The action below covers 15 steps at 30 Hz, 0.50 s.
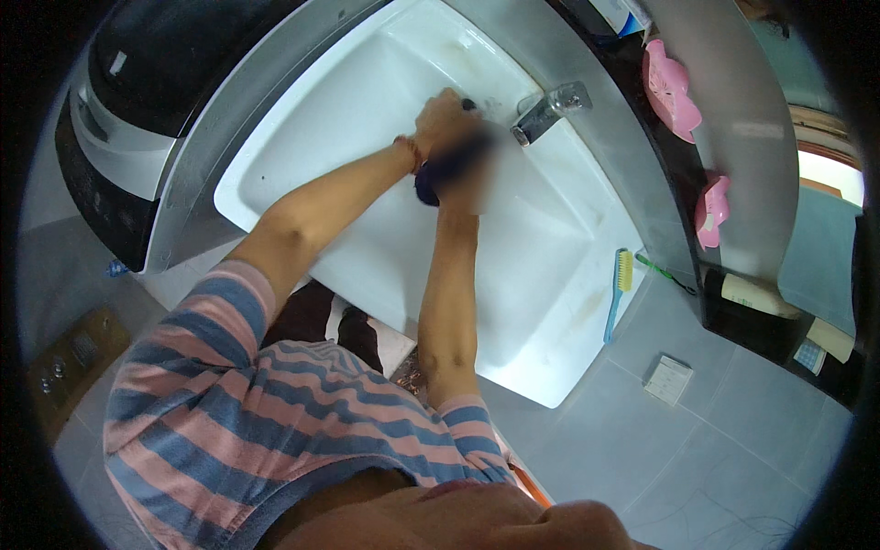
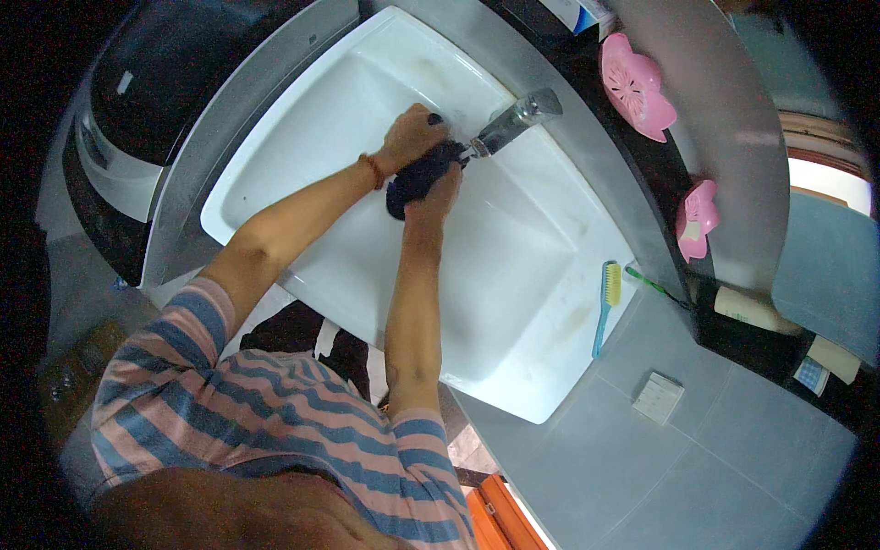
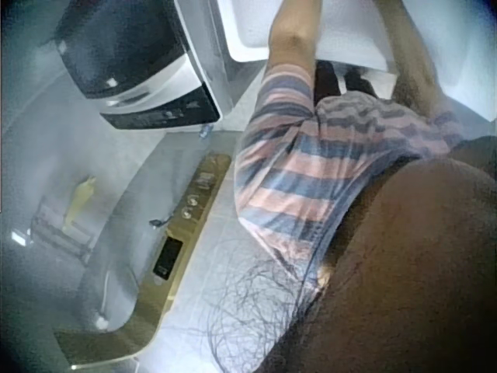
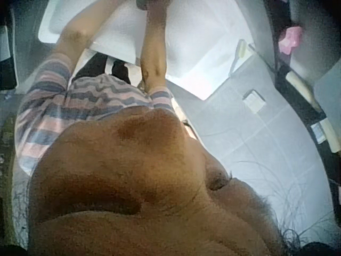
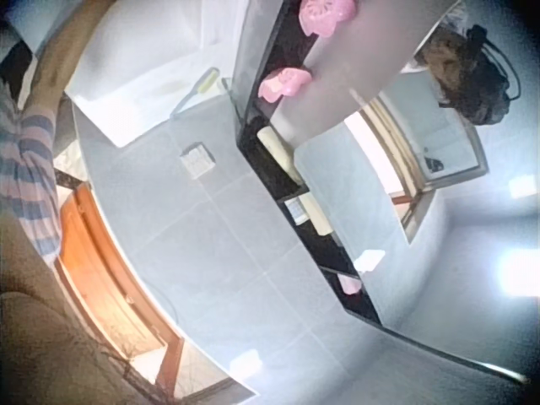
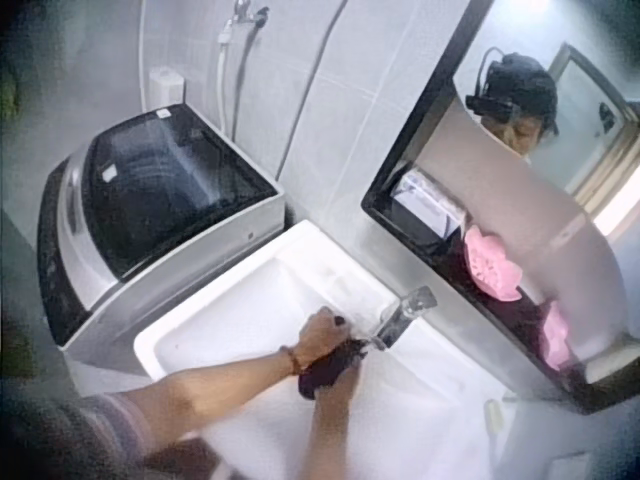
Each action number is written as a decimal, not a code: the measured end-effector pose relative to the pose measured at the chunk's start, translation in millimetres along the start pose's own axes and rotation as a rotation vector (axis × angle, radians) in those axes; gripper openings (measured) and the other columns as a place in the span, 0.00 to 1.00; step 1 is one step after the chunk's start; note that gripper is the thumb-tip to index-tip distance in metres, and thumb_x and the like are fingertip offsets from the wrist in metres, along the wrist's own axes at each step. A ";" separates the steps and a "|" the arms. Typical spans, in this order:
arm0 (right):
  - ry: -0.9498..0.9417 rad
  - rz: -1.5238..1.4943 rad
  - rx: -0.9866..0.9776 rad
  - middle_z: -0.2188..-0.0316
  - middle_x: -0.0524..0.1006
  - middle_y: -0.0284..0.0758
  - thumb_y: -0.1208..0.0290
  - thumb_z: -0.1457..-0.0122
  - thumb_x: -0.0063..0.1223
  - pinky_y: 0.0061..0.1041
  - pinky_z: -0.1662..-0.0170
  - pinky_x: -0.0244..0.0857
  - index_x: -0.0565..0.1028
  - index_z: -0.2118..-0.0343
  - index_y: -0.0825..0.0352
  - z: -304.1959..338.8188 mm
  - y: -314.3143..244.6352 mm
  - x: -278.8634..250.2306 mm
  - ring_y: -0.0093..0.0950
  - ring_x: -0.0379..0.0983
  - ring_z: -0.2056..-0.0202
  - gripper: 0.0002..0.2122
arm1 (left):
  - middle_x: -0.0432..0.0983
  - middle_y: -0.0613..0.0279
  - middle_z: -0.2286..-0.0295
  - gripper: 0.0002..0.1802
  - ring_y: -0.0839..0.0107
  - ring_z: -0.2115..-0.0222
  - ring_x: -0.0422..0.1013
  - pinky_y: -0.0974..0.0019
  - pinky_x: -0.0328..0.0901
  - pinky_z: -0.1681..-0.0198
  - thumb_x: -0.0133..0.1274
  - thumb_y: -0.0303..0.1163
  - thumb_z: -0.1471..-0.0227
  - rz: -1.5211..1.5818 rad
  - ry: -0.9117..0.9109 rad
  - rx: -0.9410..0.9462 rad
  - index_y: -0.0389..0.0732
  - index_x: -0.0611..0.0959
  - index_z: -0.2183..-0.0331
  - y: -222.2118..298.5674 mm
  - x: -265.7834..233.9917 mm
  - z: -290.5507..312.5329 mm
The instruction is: The person scrubs a white bathroom sink with a blue cloth, rinses the cloth under running water, and wipes the sink basin and faucet area. The person repeats scrubbing and rinsing steps to remove visible residue from the sink surface.
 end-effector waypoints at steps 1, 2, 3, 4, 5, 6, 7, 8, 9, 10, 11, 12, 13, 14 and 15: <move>0.005 -0.053 0.077 0.64 0.71 0.39 0.60 0.45 0.41 0.34 0.58 0.64 0.67 0.58 0.66 3.3 2.7 -20.3 0.36 0.68 0.62 0.16 | 0.71 0.50 0.73 0.20 0.54 0.63 0.65 0.59 0.61 0.59 0.55 0.46 0.60 -0.005 -0.075 0.067 0.38 0.77 0.72 57.6 -2.3 21.5; -0.028 -0.575 0.254 0.63 0.71 0.39 0.60 0.45 0.41 0.34 0.57 0.64 0.67 0.58 0.65 2.9 17.6 -21.4 0.36 0.68 0.62 0.16 | 0.71 0.51 0.74 0.18 0.54 0.63 0.65 0.59 0.62 0.60 0.55 0.44 0.60 0.091 0.040 0.165 0.38 0.77 0.72 84.8 -12.3 43.6; -0.042 -1.087 0.435 0.63 0.71 0.38 0.60 0.44 0.40 0.35 0.57 0.63 0.67 0.58 0.65 13.1 28.2 -23.0 0.36 0.68 0.61 0.16 | 0.71 0.52 0.74 0.17 0.54 0.64 0.66 0.59 0.62 0.61 0.55 0.42 0.60 0.190 0.128 0.273 0.38 0.77 0.73 110.5 -13.9 67.9; -0.055 -1.110 0.441 0.63 0.71 0.38 0.58 0.44 0.39 0.34 0.57 0.63 0.67 0.58 0.65 16.9 13.6 -12.8 0.36 0.68 0.62 0.17 | 0.72 0.53 0.71 0.15 0.55 0.65 0.67 0.58 0.62 0.60 0.54 0.40 0.60 0.085 0.179 0.307 0.40 0.78 0.71 124.4 -17.7 91.8; -0.087 -1.135 0.452 0.63 0.71 0.37 0.56 0.44 0.38 0.34 0.57 0.63 0.68 0.59 0.66 19.3 -7.1 6.2 0.36 0.68 0.62 0.18 | 0.72 0.54 0.70 0.14 0.55 0.66 0.68 0.57 0.63 0.60 0.53 0.40 0.60 0.015 0.230 0.293 0.41 0.78 0.72 118.4 -22.5 91.7; -0.043 -1.051 0.415 0.64 0.71 0.37 0.55 0.44 0.38 0.34 0.57 0.63 0.68 0.60 0.66 17.5 -10.4 0.9 0.35 0.68 0.62 0.18 | 0.72 0.54 0.69 0.14 0.56 0.68 0.68 0.57 0.63 0.61 0.53 0.41 0.60 -0.034 0.257 0.301 0.41 0.78 0.73 123.8 -18.4 93.5; -0.006 -0.973 0.394 0.64 0.72 0.37 0.55 0.44 0.38 0.34 0.58 0.63 0.68 0.60 0.66 16.9 -7.1 0.5 0.35 0.68 0.62 0.18 | 0.70 0.54 0.70 0.15 0.56 0.71 0.69 0.57 0.64 0.64 0.55 0.42 0.60 -0.051 0.273 0.252 0.40 0.77 0.76 116.0 -20.5 76.3; 0.030 -0.895 0.372 0.64 0.72 0.37 0.55 0.44 0.38 0.34 0.58 0.63 0.68 0.61 0.66 16.6 -4.4 0.2 0.35 0.68 0.63 0.18 | 0.70 0.53 0.70 0.13 0.57 0.70 0.69 0.57 0.63 0.64 0.53 0.41 0.58 0.042 0.273 0.115 0.40 0.77 0.77 99.4 -20.9 64.2; 0.056 -0.824 0.346 0.65 0.72 0.37 0.54 0.44 0.38 0.34 0.58 0.63 0.68 0.61 0.66 13.4 -3.9 4.8 0.35 0.68 0.63 0.18 | 0.70 0.53 0.71 0.13 0.57 0.69 0.69 0.57 0.63 0.64 0.53 0.41 0.58 0.070 0.157 -0.001 0.40 0.77 0.77 69.6 -13.4 37.0; 0.031 -0.829 0.357 0.65 0.72 0.36 0.54 0.44 0.38 0.34 0.59 0.63 0.68 0.62 0.65 15.1 -4.5 16.9 0.34 0.68 0.63 0.18 | 0.71 0.53 0.72 0.13 0.57 0.69 0.69 0.57 0.63 0.64 0.53 0.41 0.58 0.094 0.051 -0.130 0.40 0.76 0.77 23.5 -11.7 7.9; 0.019 -0.834 0.366 0.65 0.72 0.36 0.53 0.44 0.38 0.34 0.59 0.63 0.69 0.62 0.65 17.8 -2.9 21.9 0.34 0.68 0.64 0.18 | 0.71 0.52 0.72 0.13 0.57 0.68 0.69 0.57 0.63 0.64 0.53 0.41 0.58 0.127 -0.063 -0.256 0.40 0.76 0.77 -4.8 -2.2 -2.9; -0.009 -0.906 0.385 0.65 0.72 0.35 0.53 0.44 0.38 0.34 0.59 0.63 0.69 0.63 0.65 19.2 -2.7 16.4 0.34 0.68 0.64 0.18 | 0.71 0.51 0.72 0.13 0.57 0.66 0.69 0.58 0.63 0.62 0.52 0.41 0.57 0.159 -0.031 -0.172 0.41 0.76 0.77 18.0 -3.9 6.8; -0.040 -0.976 0.397 0.66 0.72 0.35 0.53 0.44 0.38 0.34 0.60 0.63 0.69 0.63 0.64 19.1 -5.7 11.1 0.34 0.68 0.64 0.18 | 0.72 0.52 0.70 0.14 0.57 0.64 0.68 0.57 0.62 0.60 0.52 0.41 0.58 0.141 -0.025 0.031 0.40 0.77 0.75 53.0 -5.2 23.7; -0.072 -1.045 0.409 0.66 0.72 0.34 0.53 0.44 0.37 0.34 0.60 0.63 0.69 0.64 0.64 19.4 -9.5 5.8 0.33 0.68 0.65 0.18 | 0.72 0.52 0.68 0.15 0.57 0.61 0.67 0.56 0.62 0.59 0.52 0.41 0.59 0.124 -0.016 0.233 0.39 0.77 0.74 87.9 -6.8 48.0; -0.117 -1.121 0.431 0.66 0.72 0.33 0.52 0.44 0.37 0.34 0.60 0.63 0.69 0.64 0.64 23.0 -13.1 8.1 0.33 0.68 0.65 0.18 | 0.72 0.52 0.66 0.16 0.58 0.59 0.67 0.55 0.61 0.57 0.52 0.41 0.60 0.097 0.003 0.426 0.38 0.77 0.73 113.1 -11.5 70.9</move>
Point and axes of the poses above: each hand's wrist, its own z-axis away from the middle knuckle, its own x-axis out of the palm, y = z × x, the point moved 10 cm from there along -z, towards the middle knuckle
